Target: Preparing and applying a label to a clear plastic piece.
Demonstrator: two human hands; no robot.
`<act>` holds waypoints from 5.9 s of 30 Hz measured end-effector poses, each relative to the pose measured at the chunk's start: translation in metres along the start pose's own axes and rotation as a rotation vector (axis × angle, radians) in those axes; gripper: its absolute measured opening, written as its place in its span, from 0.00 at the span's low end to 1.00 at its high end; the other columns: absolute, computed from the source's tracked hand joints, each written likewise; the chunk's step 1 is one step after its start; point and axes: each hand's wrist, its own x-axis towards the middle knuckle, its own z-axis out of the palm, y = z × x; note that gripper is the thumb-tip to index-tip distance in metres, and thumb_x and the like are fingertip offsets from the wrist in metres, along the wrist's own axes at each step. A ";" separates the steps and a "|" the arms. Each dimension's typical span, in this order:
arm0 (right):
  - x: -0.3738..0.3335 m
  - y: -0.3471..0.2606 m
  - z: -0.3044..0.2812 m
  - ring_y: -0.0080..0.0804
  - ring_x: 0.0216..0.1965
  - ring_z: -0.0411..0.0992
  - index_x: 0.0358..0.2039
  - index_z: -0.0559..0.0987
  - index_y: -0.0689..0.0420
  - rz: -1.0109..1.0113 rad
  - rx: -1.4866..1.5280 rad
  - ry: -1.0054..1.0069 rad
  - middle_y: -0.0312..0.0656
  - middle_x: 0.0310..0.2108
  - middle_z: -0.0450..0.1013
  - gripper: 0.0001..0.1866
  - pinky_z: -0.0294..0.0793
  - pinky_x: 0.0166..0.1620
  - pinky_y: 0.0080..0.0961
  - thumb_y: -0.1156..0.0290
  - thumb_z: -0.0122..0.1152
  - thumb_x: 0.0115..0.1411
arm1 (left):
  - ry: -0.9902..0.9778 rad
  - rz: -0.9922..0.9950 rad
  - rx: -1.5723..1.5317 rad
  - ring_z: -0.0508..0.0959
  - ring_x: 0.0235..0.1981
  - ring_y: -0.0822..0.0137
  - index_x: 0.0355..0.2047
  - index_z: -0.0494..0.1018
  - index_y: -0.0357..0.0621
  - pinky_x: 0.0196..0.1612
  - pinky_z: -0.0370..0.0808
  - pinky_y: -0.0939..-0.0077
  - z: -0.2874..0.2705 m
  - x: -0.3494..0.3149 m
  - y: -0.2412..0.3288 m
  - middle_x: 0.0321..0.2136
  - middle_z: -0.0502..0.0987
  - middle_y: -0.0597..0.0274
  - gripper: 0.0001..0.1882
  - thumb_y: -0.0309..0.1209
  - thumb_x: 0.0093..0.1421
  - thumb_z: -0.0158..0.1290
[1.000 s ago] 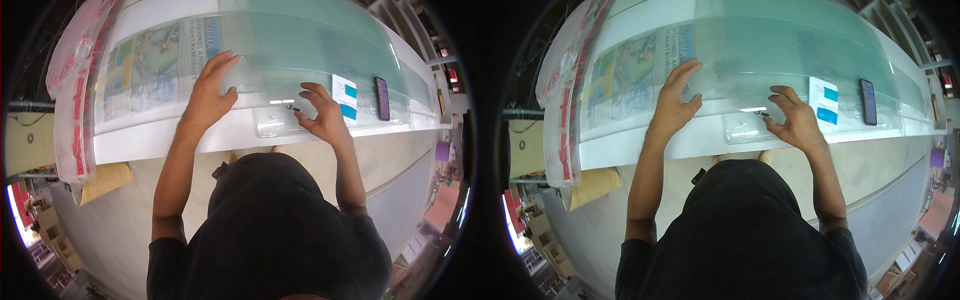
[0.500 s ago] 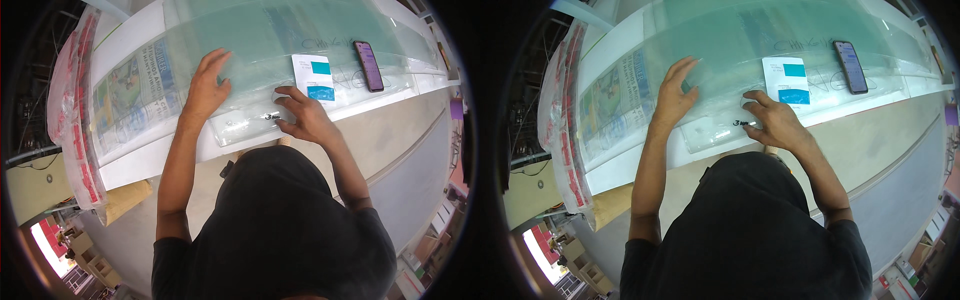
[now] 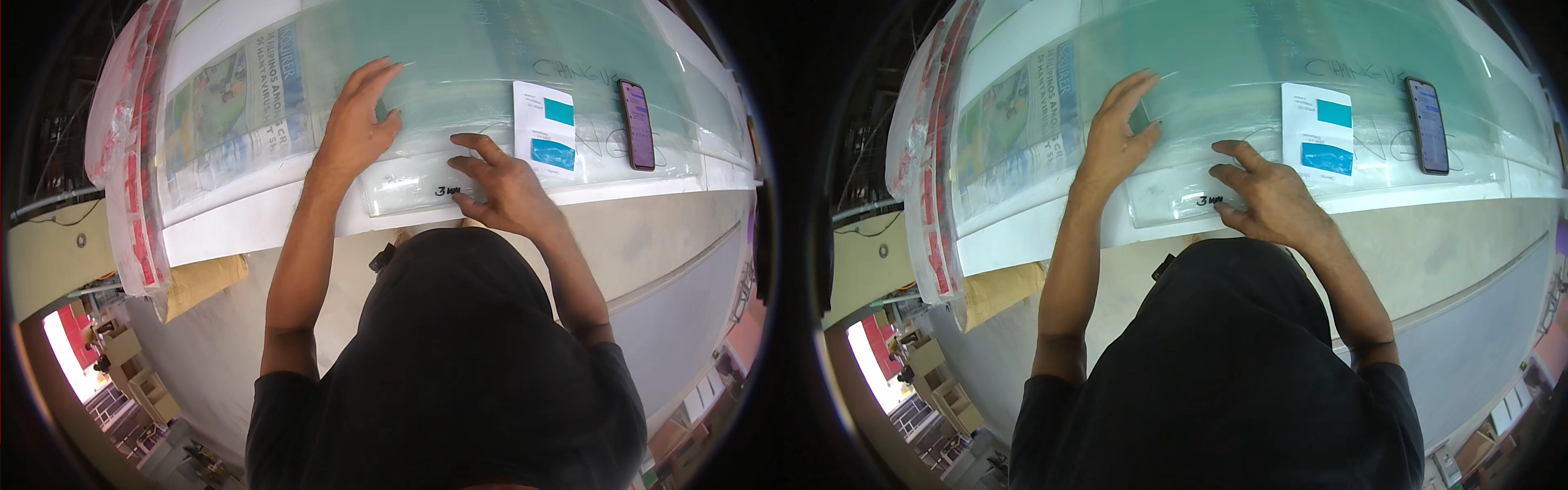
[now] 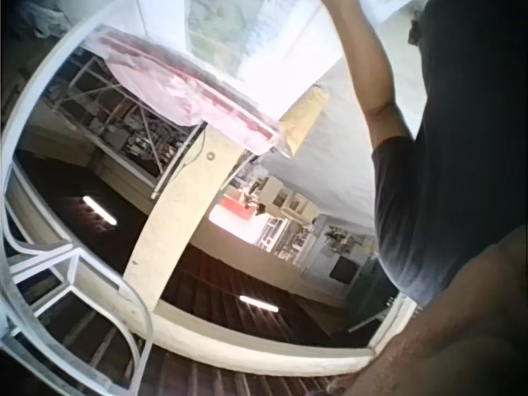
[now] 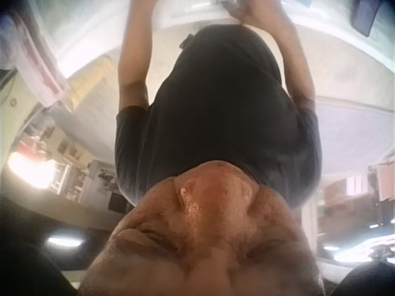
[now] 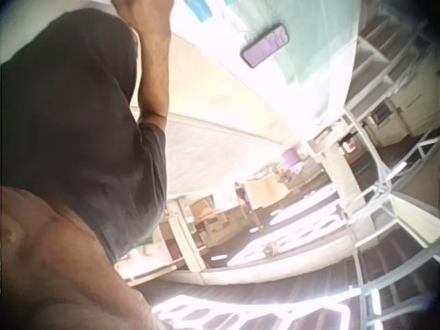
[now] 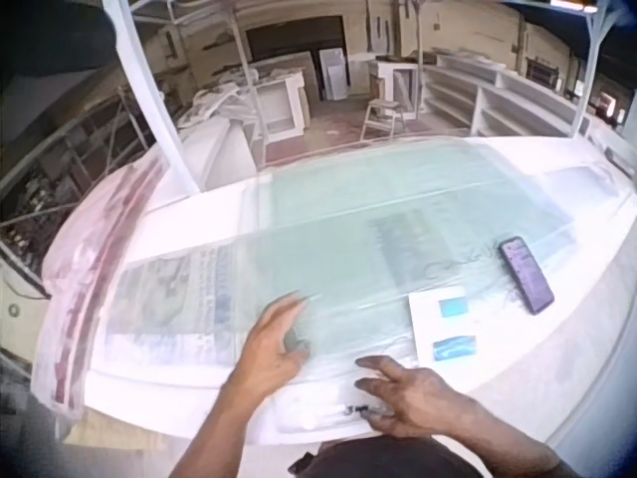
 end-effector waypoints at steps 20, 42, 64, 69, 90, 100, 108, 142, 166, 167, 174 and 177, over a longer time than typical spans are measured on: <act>0.019 0.012 -0.005 0.45 0.35 0.78 0.43 0.78 0.62 0.046 -0.064 0.153 0.44 0.57 0.68 0.22 0.78 0.40 0.33 0.69 0.70 0.47 | -0.085 -0.008 0.353 0.52 0.68 0.40 0.56 0.71 0.42 0.67 0.52 0.47 0.010 -0.116 0.010 0.66 0.56 0.47 0.24 0.31 0.59 0.57; -0.069 0.047 -0.049 0.51 0.52 0.72 0.51 0.75 0.65 0.513 -0.271 0.462 0.52 0.59 0.65 0.33 0.75 0.49 0.39 0.61 0.74 0.47 | 0.007 -0.110 -0.179 0.73 0.56 0.53 0.46 0.77 0.41 0.59 0.68 0.61 0.010 -0.109 0.056 0.47 0.78 0.50 0.16 0.22 0.55 0.58; -0.077 0.064 -0.069 0.44 0.37 0.78 0.52 0.75 0.63 0.516 -0.079 0.536 0.51 0.49 0.73 0.30 0.76 0.41 0.32 0.61 0.71 0.51 | -0.276 -0.224 -0.345 0.74 0.54 0.54 0.65 0.55 0.36 0.49 0.75 0.68 0.083 -0.040 0.104 0.58 0.68 0.37 0.37 0.25 0.59 0.59; -0.064 0.074 -0.064 0.45 0.35 0.78 0.47 0.77 0.67 0.586 -0.120 0.523 0.52 0.53 0.71 0.28 0.77 0.41 0.34 0.58 0.70 0.52 | -0.223 -0.389 -0.534 0.74 0.53 0.54 0.66 0.50 0.33 0.46 0.75 0.70 0.098 -0.014 0.098 0.58 0.68 0.37 0.40 0.33 0.60 0.59; -0.017 0.084 -0.088 0.44 0.41 0.76 0.61 0.68 0.50 0.219 -0.213 0.257 0.47 0.53 0.71 0.39 0.74 0.44 0.34 0.68 0.71 0.45 | -0.697 -0.265 -0.494 0.79 0.45 0.63 0.51 0.72 0.40 0.46 0.74 0.72 0.098 -0.071 0.126 0.43 0.80 0.54 0.18 0.29 0.61 0.57; -0.005 0.067 -0.090 0.43 0.48 0.75 0.53 0.76 0.57 0.480 -0.343 0.091 0.45 0.51 0.73 0.36 0.75 0.51 0.35 0.64 0.77 0.40 | -0.388 -0.088 -0.224 0.78 0.45 0.60 0.50 0.73 0.42 0.46 0.75 0.68 0.065 -0.100 0.097 0.46 0.78 0.54 0.19 0.28 0.58 0.59; 0.000 0.059 -0.089 0.44 0.46 0.76 0.53 0.76 0.57 0.509 -0.363 0.110 0.48 0.47 0.75 0.38 0.75 0.52 0.35 0.65 0.78 0.38 | 0.116 -0.090 0.155 0.77 0.43 0.59 0.57 0.68 0.41 0.40 0.76 0.69 0.030 -0.090 0.042 0.53 0.73 0.51 0.29 0.28 0.54 0.62; -0.006 -0.021 -0.055 0.38 0.48 0.73 0.52 0.73 0.61 0.114 -0.069 0.997 0.45 0.44 0.76 0.29 0.70 0.52 0.29 0.70 0.73 0.50 | 0.069 -0.326 -1.147 0.79 0.41 0.67 0.49 0.72 0.31 0.48 0.77 0.71 0.025 -0.048 0.106 0.41 0.78 0.55 0.23 0.43 0.69 0.45; -0.014 -0.031 -0.044 0.26 0.41 0.73 0.35 0.79 0.57 0.006 0.561 0.409 0.36 0.35 0.76 0.13 0.68 0.51 0.26 0.82 0.68 0.48 | 0.035 -0.338 -0.908 0.79 0.36 0.68 0.44 0.75 0.32 0.43 0.78 0.72 0.027 -0.044 0.100 0.35 0.78 0.56 0.24 0.45 0.68 0.48; -0.014 -0.032 -0.045 0.26 0.41 0.73 0.35 0.79 0.57 0.007 0.563 0.410 0.36 0.35 0.76 0.13 0.68 0.51 0.26 0.82 0.68 0.48 | 0.046 -0.327 -0.918 0.79 0.35 0.68 0.43 0.75 0.32 0.42 0.78 0.73 0.027 -0.044 0.099 0.34 0.78 0.57 0.23 0.45 0.68 0.48; -0.020 -0.042 -0.046 0.37 0.38 0.76 0.32 0.78 0.57 -0.217 0.240 0.476 0.41 0.38 0.75 0.16 0.75 0.38 0.27 0.90 0.58 0.42 | 0.138 -0.294 -0.970 0.79 0.36 0.68 0.45 0.73 0.34 0.41 0.80 0.72 0.025 -0.039 0.105 0.35 0.78 0.56 0.23 0.46 0.69 0.46; -0.023 -0.042 -0.040 0.38 0.35 0.77 0.32 0.78 0.58 -0.266 0.120 0.543 0.42 0.39 0.75 0.16 0.76 0.32 0.26 0.90 0.57 0.42 | 0.149 -0.308 -1.080 0.80 0.37 0.67 0.47 0.71 0.34 0.41 0.81 0.70 0.025 -0.037 0.106 0.36 0.78 0.55 0.24 0.46 0.69 0.45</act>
